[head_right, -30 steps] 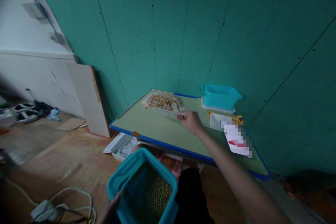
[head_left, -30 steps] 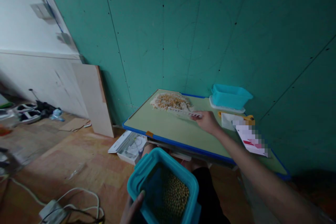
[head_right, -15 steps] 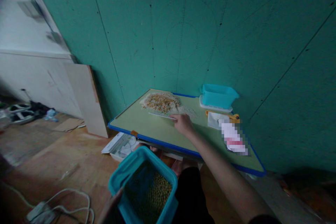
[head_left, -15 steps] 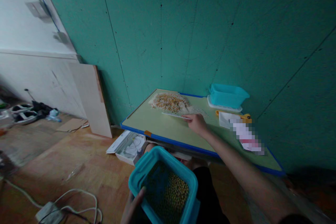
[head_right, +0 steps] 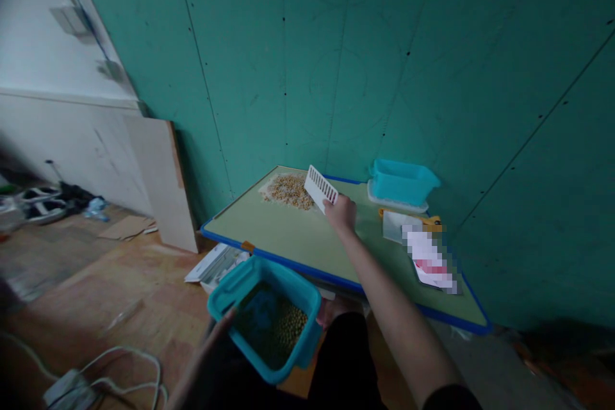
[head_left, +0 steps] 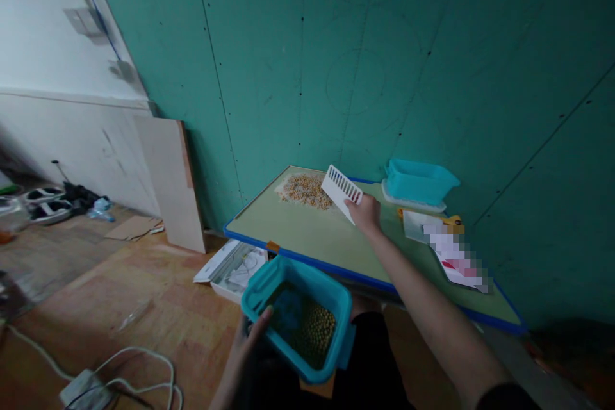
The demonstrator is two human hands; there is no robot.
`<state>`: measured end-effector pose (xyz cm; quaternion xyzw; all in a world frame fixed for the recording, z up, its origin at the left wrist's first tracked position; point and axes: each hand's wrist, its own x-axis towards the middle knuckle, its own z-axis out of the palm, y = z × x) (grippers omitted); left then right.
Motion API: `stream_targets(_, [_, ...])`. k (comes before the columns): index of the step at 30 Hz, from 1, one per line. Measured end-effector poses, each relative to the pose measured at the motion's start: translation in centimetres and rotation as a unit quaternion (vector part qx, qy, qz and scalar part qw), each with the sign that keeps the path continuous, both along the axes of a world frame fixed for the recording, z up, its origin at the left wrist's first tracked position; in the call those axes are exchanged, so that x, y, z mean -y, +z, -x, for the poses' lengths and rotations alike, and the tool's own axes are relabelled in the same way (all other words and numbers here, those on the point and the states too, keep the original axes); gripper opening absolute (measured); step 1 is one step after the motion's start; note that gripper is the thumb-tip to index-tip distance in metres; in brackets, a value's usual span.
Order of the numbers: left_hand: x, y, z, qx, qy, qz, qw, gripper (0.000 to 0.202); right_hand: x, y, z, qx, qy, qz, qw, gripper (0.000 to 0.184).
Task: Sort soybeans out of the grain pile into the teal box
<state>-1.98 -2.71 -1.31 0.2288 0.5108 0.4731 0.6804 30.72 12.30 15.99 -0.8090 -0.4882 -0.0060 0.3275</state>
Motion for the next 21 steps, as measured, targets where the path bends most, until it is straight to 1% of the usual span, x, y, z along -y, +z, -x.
stream_targets(5, [-1.4, 1.7, 0.5, -0.037, 0.024, -0.002, 0.999, 0.090, -0.3, -0.4, 0.9, 0.000, -0.009, 0.021, 1.000, 0.029])
stream_targets(7, [-2.1, 2.3, 0.9, -0.060, 0.017, 0.000, 0.998, 0.086, -0.3, -0.6, 0.7, -0.002, -0.004, 0.020, 1.000, 0.028])
stream_targets(9, [-2.8, 2.8, 1.2, -0.065, 0.011, 0.007, 0.998, 0.082, -0.3, -0.8, 0.5, -0.005, 0.005, 0.016, 1.000, 0.026])
stream_targets(11, [-3.3, 3.3, 1.3, -0.062, 0.001, -0.003, 0.998, 0.081, -0.5, -1.0, 0.2, -0.009, 0.019, 0.010, 1.000, 0.024])
stream_targets(16, [-4.0, 4.1, 0.8, -0.062, 0.018, -0.006, 0.998, 0.079, -0.9, -1.6, -0.2, -0.022, 0.052, -0.004, 0.998, 0.021])
stream_targets(19, [-4.4, 4.4, 0.6, -0.069, 0.000, -0.024, 0.997, 0.074, -1.2, -1.9, -0.3, -0.020, 0.056, -0.013, 0.998, 0.022])
stream_targets(21, [-4.7, 4.4, 0.4, -0.082, 0.006, -0.027, 0.996, 0.074, -1.4, -2.0, -0.3, -0.022, 0.060, -0.016, 0.998, 0.022])
